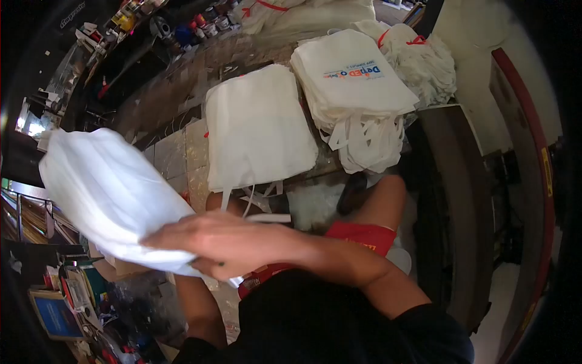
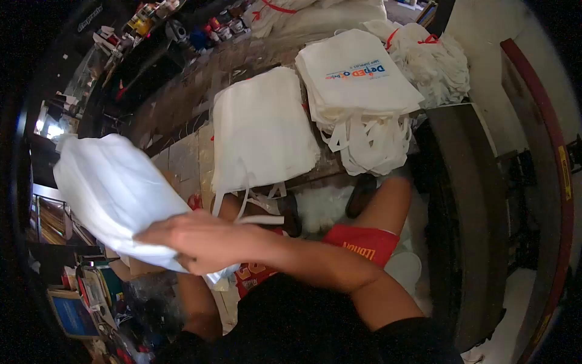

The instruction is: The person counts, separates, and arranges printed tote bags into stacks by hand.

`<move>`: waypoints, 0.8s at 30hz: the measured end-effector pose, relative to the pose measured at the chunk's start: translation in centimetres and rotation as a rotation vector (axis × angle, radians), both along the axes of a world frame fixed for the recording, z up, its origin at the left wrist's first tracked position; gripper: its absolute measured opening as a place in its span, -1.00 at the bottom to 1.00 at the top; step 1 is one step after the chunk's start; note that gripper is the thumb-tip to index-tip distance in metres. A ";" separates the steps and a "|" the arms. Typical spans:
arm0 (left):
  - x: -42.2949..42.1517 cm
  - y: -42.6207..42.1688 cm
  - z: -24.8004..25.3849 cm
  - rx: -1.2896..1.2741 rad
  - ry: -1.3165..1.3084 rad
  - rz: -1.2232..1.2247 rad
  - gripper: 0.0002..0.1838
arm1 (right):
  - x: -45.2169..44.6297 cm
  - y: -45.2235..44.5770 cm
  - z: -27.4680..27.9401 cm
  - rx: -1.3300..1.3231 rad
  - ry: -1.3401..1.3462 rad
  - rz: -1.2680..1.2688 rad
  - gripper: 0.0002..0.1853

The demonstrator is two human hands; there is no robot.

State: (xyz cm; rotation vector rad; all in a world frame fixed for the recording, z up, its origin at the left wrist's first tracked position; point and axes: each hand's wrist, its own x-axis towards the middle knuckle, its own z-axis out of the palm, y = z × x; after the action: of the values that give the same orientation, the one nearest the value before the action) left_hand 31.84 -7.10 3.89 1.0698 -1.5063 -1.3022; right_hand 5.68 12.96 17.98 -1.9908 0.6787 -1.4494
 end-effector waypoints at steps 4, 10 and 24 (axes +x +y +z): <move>-0.2 -1.0 -1.2 0.025 0.089 -0.028 -0.28 | -4.5 -0.5 0.2 0.086 -0.238 0.148 -0.25; 4.7 0.2 4.5 0.413 0.367 0.043 -0.31 | -8.4 -1.5 -9.3 0.450 -0.642 0.025 -0.14; 11.8 7.1 14.1 -0.227 -0.350 0.434 -0.15 | -12.6 -4.8 -32.4 1.115 -0.662 -1.168 0.07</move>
State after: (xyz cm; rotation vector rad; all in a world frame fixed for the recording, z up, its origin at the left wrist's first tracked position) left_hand 43.61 0.02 17.95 1.4259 -1.5146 -0.6527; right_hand -6.91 8.13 -14.38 -0.1288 1.8878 -1.5300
